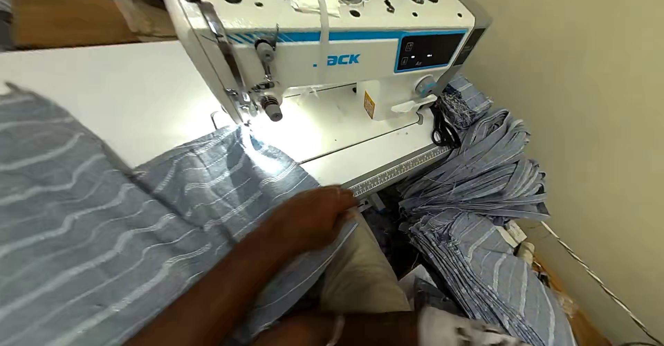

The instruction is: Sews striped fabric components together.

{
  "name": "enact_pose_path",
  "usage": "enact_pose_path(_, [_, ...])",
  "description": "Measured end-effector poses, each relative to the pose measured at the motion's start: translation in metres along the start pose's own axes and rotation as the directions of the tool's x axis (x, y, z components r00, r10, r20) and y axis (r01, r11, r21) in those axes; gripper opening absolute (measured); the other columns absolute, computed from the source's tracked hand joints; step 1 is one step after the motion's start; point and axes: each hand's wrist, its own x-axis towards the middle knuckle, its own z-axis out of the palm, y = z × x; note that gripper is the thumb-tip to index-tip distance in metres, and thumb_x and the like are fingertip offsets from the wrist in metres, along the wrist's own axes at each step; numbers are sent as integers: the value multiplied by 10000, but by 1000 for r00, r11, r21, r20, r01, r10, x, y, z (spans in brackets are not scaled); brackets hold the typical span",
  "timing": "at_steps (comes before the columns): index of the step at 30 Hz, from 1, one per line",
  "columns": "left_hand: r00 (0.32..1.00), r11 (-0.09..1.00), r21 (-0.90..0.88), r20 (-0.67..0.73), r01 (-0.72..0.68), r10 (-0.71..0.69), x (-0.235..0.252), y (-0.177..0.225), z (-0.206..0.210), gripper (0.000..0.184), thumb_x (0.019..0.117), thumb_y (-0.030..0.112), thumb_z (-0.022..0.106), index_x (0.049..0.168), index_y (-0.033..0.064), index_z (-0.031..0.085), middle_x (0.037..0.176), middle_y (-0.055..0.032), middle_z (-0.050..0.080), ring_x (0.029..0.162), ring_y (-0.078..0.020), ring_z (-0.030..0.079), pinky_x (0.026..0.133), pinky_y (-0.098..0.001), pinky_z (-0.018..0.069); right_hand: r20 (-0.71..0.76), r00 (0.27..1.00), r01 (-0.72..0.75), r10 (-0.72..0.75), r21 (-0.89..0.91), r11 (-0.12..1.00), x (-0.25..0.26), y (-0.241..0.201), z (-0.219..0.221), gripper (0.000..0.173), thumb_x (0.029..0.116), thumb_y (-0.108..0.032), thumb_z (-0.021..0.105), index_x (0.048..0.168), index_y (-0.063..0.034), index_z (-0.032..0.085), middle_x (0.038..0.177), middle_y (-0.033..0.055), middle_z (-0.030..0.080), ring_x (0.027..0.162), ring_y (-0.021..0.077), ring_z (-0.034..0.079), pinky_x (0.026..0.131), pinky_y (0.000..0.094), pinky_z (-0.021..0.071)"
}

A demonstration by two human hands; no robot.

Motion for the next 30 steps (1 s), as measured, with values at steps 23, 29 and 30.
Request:
enact_pose_path(23, [658,626,-202,228,753,-718,48,-98,-61,491,1001,483,626,839,22,672,696,-103,692,587,-207,677,604,-418,586,-486,837,-254,-253,-753,607,40,29,-135,543,1060,-318,483,1581,-178,425,625,36,612,515,246,616,465,459,519])
enact_pose_path(29, [786,790,-95,227,606,-575,38,-110,-70,296,1005,330,682,979,35,674,767,-104,690,610,-195,687,622,-380,609,-208,977,-155,-51,-851,501,36,9,-158,691,1036,-291,549,1652,-242,240,661,17,598,584,235,628,523,452,533])
enact_pose_path(30, [822,831,-36,182,555,-540,35,-111,-71,307,979,331,721,1077,44,676,865,-121,695,711,-230,705,706,-431,620,-171,985,-146,-4,-853,501,37,1,-166,683,1037,-335,558,1648,-268,261,684,20,614,612,237,635,547,459,535])
